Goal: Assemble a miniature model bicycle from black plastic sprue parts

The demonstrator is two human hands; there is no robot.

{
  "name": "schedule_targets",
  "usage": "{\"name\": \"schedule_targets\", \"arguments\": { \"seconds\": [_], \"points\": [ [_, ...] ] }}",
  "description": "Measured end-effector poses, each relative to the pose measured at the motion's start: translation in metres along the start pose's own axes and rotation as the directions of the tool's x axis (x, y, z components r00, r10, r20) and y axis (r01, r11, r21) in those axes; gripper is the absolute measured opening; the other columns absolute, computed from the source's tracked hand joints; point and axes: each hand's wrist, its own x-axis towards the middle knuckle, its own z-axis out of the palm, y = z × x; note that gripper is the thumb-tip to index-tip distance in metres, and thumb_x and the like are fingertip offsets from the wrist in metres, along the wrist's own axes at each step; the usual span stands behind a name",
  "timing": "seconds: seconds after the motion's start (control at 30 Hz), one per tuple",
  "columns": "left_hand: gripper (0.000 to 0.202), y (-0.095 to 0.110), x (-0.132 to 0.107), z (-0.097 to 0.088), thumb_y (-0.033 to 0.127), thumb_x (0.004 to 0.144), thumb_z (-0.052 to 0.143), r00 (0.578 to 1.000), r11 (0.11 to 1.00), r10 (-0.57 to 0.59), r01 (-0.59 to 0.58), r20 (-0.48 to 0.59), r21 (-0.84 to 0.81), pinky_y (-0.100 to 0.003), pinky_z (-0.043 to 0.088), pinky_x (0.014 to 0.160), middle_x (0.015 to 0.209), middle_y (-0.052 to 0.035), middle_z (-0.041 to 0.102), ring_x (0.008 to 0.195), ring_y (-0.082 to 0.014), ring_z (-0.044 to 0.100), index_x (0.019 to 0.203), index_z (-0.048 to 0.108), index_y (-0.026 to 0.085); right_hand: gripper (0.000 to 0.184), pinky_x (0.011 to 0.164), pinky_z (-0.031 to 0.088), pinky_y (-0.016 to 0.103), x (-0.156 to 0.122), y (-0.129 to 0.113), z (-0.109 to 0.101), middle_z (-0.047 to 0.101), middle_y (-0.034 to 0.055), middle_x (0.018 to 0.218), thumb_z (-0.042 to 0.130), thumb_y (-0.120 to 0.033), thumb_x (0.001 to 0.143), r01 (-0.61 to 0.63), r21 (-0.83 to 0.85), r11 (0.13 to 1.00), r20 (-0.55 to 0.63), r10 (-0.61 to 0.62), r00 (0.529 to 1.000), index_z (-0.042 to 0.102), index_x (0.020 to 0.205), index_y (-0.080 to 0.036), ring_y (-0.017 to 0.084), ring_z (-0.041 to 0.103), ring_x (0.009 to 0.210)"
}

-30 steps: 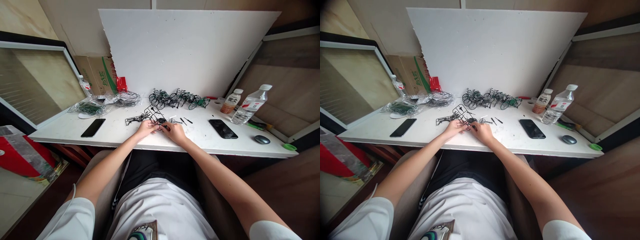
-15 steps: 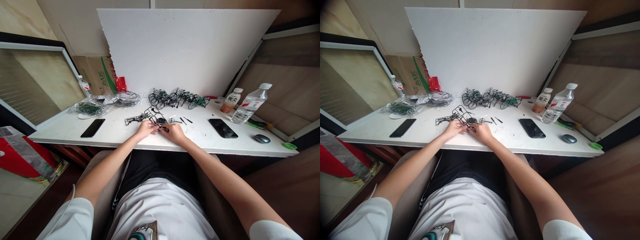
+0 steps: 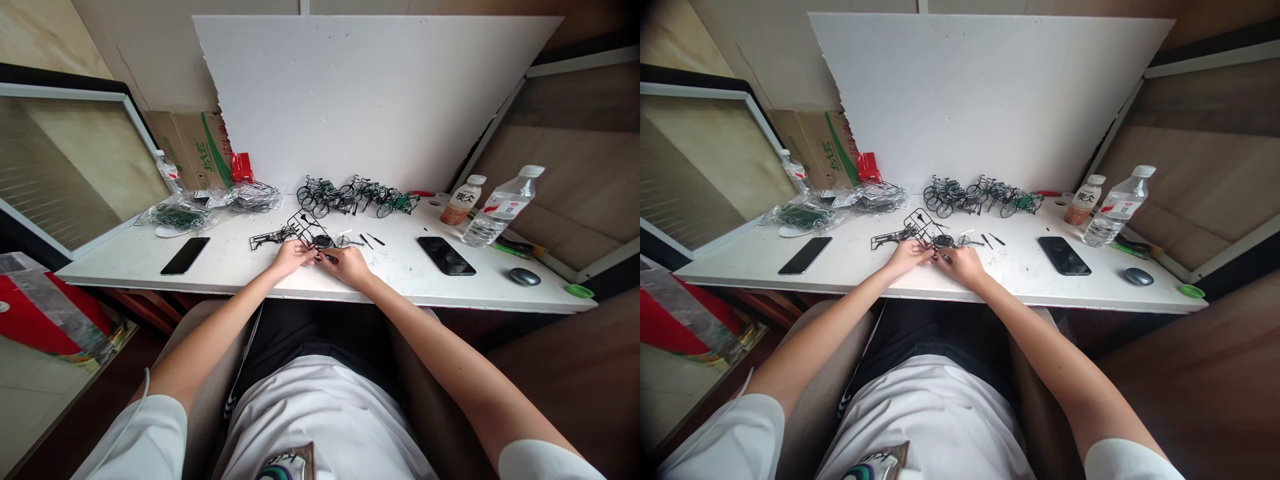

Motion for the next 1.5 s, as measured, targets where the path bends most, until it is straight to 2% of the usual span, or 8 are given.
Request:
{"name": "schedule_targets", "arguments": {
  "seconds": [0.27,0.47,0.6,0.67,0.83,1.0,1.2,1.5],
  "points": [
    [0.053,0.007,-0.005,0.002,0.048,0.071,0.098,1.000,1.000,0.004,-0.004,0.007,0.009,-0.033,0.067,0.069,0.096,-0.0122,0.080,0.083,-0.0223,0.079,0.098,0.071,0.011,0.031,0.067,0.042,0.029,-0.001,0.002,0.002,0.081,0.0056,0.075,0.061,-0.037,0.104,-0.001,0.006,1.000,-0.047,0.001,0.999,0.083,0.122,-0.022,0.020,0.071,0.066],
    [0.052,0.009,-0.007,0.003,0.046,0.071,0.098,0.998,0.999,0.045,-0.044,-0.035,0.018,-0.034,0.067,0.071,0.093,-0.0109,0.079,0.085,-0.0229,0.078,0.099,0.072,0.011,0.040,0.067,0.042,0.029,-0.001,0.001,-0.001,0.079,0.0059,0.073,0.065,-0.050,0.104,0.028,0.020,0.999,-0.027,-0.028,0.999,0.082,0.124,-0.020,0.019,0.069,0.063],
    [0.050,0.011,-0.008,0.004,0.051,0.077,0.093,1.000,1.000,0.009,-0.009,-0.003,0.014,-0.033,0.066,0.071,0.094,-0.0136,0.081,0.083,-0.0236,0.080,0.100,0.071,0.012,0.036,0.066,0.041,0.030,0.000,0.001,-0.001,0.082,0.0093,0.083,0.057,-0.041,0.108,0.022,-0.006,1.000,0.000,-0.022,1.000,0.082,0.120,-0.019,0.021,0.071,0.067],
    [0.050,0.012,-0.008,0.004,0.053,0.079,0.091,1.000,1.000,-0.005,0.005,0.008,0.003,-0.033,0.067,0.073,0.095,-0.0144,0.081,0.081,-0.0231,0.081,0.099,0.071,0.011,0.035,0.065,0.040,0.030,0.000,0.001,0.000,0.081,0.0098,0.081,0.054,-0.037,0.109,0.020,-0.033,0.999,0.020,-0.019,1.000,0.081,0.120,-0.018,0.022,0.070,0.066],
    [0.053,0.011,-0.007,0.004,0.052,0.076,0.094,1.000,1.000,-0.021,0.021,0.001,-0.021,-0.035,0.068,0.080,0.100,-0.0149,0.082,0.081,-0.0224,0.081,0.100,0.075,0.009,0.036,0.064,0.038,0.030,0.001,-0.001,-0.001,0.080,0.0092,0.079,0.051,-0.037,0.109,0.028,-0.042,0.999,0.029,-0.027,0.999,0.079,0.119,-0.017,0.022,0.069,0.066],
    [0.056,0.010,-0.006,0.002,0.058,0.074,0.093,0.999,1.000,-0.014,0.013,0.037,0.027,-0.037,0.067,0.083,0.097,-0.0160,0.082,0.084,-0.0232,0.081,0.094,0.078,0.009,0.038,0.062,0.034,0.031,0.000,-0.002,-0.002,0.078,0.0095,0.076,0.046,-0.035,0.110,0.015,-0.062,0.998,0.044,-0.013,0.999,0.079,0.102,-0.018,0.022,0.067,0.064],
    [0.054,0.008,-0.006,0.002,0.059,0.077,0.091,0.999,0.999,0.003,-0.005,0.040,0.040,-0.037,0.067,0.084,0.099,-0.0153,0.082,0.087,-0.0231,0.081,0.096,0.077,0.011,0.039,0.064,0.038,0.030,0.000,-0.001,0.000,0.074,0.0036,0.068,0.057,-0.048,0.107,-0.035,-0.021,0.999,-0.017,0.034,0.999,0.074,0.127,-0.020,0.022,0.068,0.063],
    [0.059,0.013,-0.008,0.004,0.061,0.073,0.092,0.999,1.000,-0.010,0.010,0.045,0.012,-0.033,0.066,0.076,0.099,-0.0164,0.082,0.082,-0.0231,0.081,0.093,0.073,0.010,0.040,0.063,0.036,0.031,0.001,-0.001,0.000,0.079,0.0093,0.078,0.044,-0.040,0.113,-0.014,-0.102,0.995,-0.010,0.013,1.000,0.077,0.118,-0.018,0.023,0.070,0.066]
  ]
}}
